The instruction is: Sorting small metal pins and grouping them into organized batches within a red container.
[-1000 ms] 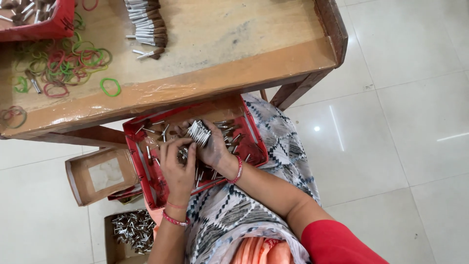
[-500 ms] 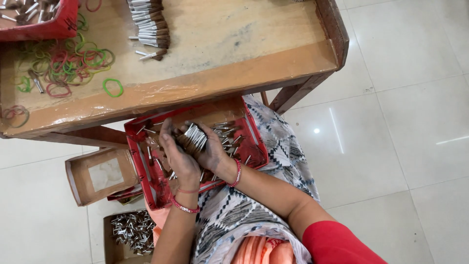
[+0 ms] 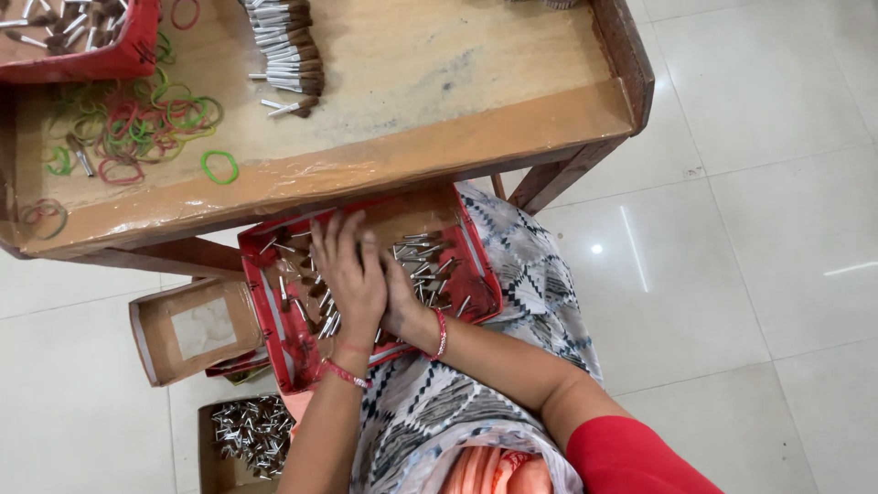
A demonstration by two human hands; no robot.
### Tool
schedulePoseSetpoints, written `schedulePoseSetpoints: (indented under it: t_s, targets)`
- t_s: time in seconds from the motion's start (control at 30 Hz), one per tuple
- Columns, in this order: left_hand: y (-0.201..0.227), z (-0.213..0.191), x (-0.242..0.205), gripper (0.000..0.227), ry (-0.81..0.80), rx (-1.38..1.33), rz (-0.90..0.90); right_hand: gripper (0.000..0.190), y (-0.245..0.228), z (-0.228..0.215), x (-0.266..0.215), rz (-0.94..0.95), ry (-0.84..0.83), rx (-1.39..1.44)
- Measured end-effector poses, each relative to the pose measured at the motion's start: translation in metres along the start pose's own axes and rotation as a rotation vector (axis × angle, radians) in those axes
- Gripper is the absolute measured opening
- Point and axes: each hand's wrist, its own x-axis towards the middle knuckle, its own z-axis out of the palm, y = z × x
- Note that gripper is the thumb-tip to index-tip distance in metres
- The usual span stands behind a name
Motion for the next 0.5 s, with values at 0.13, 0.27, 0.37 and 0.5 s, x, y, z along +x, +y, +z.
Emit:
schedulePoseSetpoints:
  t_s: [0.13,0.27,0.37,0.5]
  targets:
    - [-0.004,0.018,-0.012,0.044,-0.192,-0.267,-0.087,0.052,-0.008,0.01,-0.002,-0.08,-0.022,-0.116]
    - [-0.034,0.019,-0.006,0.044,-0.117,-0.258,-0.156,0.05,-0.004,0.048,-0.024,-0.144,0.098,-0.279]
    - [-0.001,0.01,-0.012,0.044,-0.144,-0.327,-0.211,0.049,-0.01,0.021,0.002,-0.137,0.077,-0.256]
    - [-0.03,0.028,0.007,0.044,-0.158,-0.249,-0.348,0.049,0.002,0.008,-0.002,-0.137,0.035,-0.112]
